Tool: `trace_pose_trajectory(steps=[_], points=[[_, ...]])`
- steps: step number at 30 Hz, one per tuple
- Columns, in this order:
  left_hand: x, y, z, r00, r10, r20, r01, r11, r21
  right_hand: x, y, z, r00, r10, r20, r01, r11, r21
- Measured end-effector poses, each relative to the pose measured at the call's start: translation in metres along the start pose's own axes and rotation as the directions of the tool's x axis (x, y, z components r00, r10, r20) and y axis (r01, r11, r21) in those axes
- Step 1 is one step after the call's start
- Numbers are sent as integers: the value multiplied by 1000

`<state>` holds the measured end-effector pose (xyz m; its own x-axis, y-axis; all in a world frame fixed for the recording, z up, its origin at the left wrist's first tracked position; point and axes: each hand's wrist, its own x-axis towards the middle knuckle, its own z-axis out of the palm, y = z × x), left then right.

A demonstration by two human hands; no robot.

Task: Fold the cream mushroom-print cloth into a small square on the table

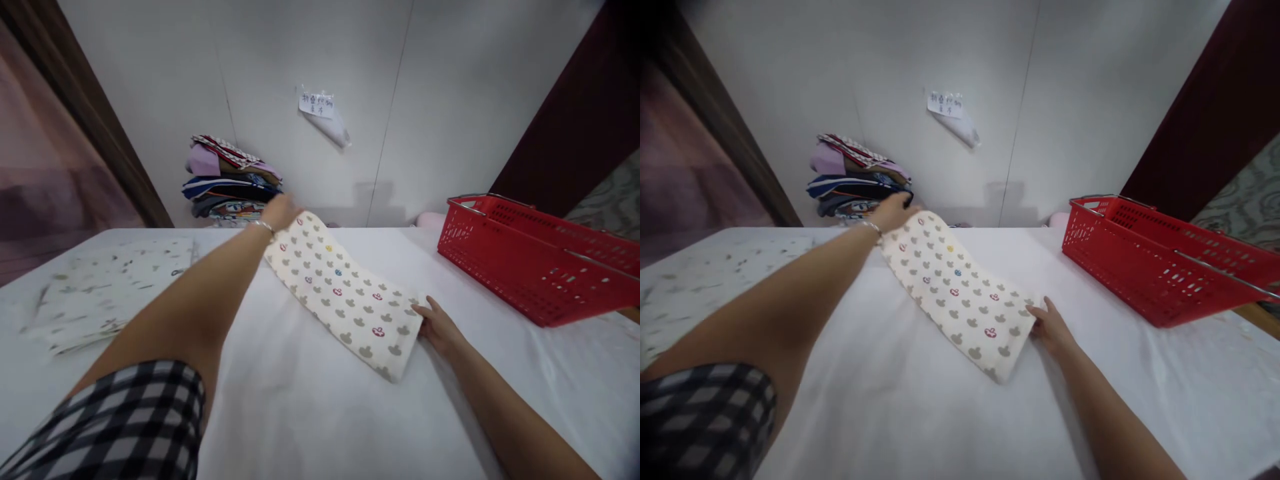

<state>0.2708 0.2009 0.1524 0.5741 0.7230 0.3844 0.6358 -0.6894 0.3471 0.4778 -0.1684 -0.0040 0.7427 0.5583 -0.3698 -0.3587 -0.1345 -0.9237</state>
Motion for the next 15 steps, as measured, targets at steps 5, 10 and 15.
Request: trace_pose_trajectory(steps=[5,10,15], points=[[-119,11,68,975,145,169,-127,986,-112,8,4,-6,999,6,44,-2,996,-92],[-223,18,81,873,450,189,-417,889,-192,13,-2,-6,999,34,13,-32,992,-125],[-258,62,82,764,611,206,-576,791,-206,22,-1,-8,997,78,20,-77,995,-63]])
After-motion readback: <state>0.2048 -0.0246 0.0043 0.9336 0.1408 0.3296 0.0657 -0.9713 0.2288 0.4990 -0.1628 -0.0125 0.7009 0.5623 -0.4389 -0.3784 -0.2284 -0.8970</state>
